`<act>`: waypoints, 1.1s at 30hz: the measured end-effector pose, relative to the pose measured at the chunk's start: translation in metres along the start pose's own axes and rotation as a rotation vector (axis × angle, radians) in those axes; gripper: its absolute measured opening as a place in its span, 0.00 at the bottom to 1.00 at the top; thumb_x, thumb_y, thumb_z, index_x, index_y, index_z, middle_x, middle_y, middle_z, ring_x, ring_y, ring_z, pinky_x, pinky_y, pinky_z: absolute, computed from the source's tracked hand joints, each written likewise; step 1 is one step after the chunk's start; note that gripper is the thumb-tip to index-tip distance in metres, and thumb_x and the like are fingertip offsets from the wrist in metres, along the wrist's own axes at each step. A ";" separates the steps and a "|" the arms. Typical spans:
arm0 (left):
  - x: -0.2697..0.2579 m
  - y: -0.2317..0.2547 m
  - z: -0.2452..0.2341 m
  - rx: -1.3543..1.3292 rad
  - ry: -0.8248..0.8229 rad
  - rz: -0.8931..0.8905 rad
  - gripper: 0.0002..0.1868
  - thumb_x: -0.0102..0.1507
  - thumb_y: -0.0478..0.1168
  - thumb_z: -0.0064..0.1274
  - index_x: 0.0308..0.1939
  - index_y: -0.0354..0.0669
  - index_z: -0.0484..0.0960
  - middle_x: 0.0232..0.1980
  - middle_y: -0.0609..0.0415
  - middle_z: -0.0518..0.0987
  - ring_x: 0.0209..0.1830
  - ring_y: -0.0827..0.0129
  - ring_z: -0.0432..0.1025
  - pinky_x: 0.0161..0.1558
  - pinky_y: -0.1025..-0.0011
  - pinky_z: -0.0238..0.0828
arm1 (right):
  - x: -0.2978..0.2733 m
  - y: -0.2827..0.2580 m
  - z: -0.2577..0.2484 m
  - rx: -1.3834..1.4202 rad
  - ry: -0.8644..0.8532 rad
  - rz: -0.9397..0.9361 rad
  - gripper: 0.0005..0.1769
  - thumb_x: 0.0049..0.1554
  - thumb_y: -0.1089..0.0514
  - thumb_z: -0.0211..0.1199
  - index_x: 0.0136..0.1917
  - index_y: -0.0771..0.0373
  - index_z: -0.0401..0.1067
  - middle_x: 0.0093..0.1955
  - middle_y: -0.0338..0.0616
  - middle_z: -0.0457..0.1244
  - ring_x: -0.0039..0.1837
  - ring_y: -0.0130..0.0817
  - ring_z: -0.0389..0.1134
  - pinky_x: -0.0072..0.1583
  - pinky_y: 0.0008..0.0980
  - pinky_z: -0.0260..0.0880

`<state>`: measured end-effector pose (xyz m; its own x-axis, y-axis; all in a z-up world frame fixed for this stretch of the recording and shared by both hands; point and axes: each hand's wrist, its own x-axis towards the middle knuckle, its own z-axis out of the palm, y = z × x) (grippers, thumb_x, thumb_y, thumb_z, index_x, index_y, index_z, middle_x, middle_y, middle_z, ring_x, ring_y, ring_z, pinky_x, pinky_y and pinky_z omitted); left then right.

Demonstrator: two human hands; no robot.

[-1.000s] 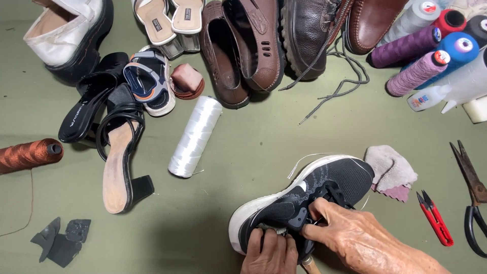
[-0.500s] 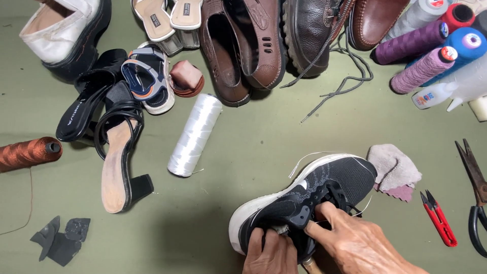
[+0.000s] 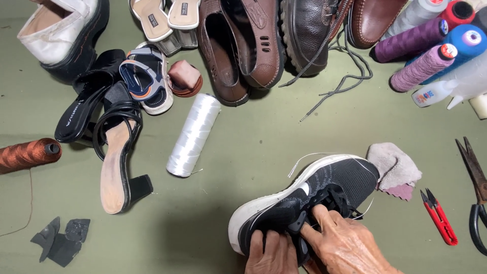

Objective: Hand-stitching the sole of a sneaker using a stitching awl and thread.

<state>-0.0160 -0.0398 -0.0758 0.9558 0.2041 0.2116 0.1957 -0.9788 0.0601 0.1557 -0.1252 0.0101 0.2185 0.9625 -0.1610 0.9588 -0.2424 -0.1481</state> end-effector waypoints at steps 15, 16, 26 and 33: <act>0.007 -0.010 -0.014 -0.046 0.010 0.038 0.15 0.66 0.36 0.41 0.49 0.35 0.82 0.44 0.41 0.76 0.54 0.45 0.65 0.61 0.44 0.56 | 0.004 0.013 -0.054 0.217 -0.400 0.206 0.17 0.53 0.28 0.64 0.45 0.35 0.67 0.49 0.28 0.54 0.49 0.25 0.66 0.40 0.38 0.71; 0.008 -0.011 -0.015 -0.039 0.040 0.034 0.15 0.66 0.36 0.42 0.50 0.36 0.82 0.42 0.42 0.76 0.53 0.46 0.65 0.60 0.45 0.57 | 0.004 0.014 -0.055 0.225 -0.467 0.212 0.20 0.55 0.24 0.63 0.46 0.35 0.66 0.52 0.26 0.53 0.49 0.24 0.65 0.40 0.36 0.70; 0.021 -0.020 -0.027 -0.034 0.263 0.061 0.07 0.65 0.33 0.47 0.40 0.36 0.82 0.37 0.40 0.77 0.46 0.49 0.69 0.51 0.48 0.65 | -0.009 0.033 -0.041 0.247 -0.424 0.127 0.14 0.52 0.54 0.54 0.50 0.35 0.65 0.54 0.25 0.53 0.50 0.23 0.64 0.36 0.36 0.67; 0.039 -0.026 -0.054 -0.067 0.304 0.068 0.09 0.67 0.34 0.46 0.39 0.44 0.83 0.37 0.48 0.78 0.45 0.54 0.71 0.48 0.53 0.65 | -0.012 0.032 -0.042 0.306 -0.298 0.109 0.10 0.57 0.44 0.60 0.53 0.37 0.67 0.55 0.28 0.54 0.47 0.28 0.64 0.34 0.38 0.68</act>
<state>0.0039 -0.0051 -0.0162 0.8551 0.1433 0.4983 0.1089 -0.9892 0.0978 0.1909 -0.1396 0.0483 0.2102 0.8629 -0.4595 0.8256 -0.4085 -0.3894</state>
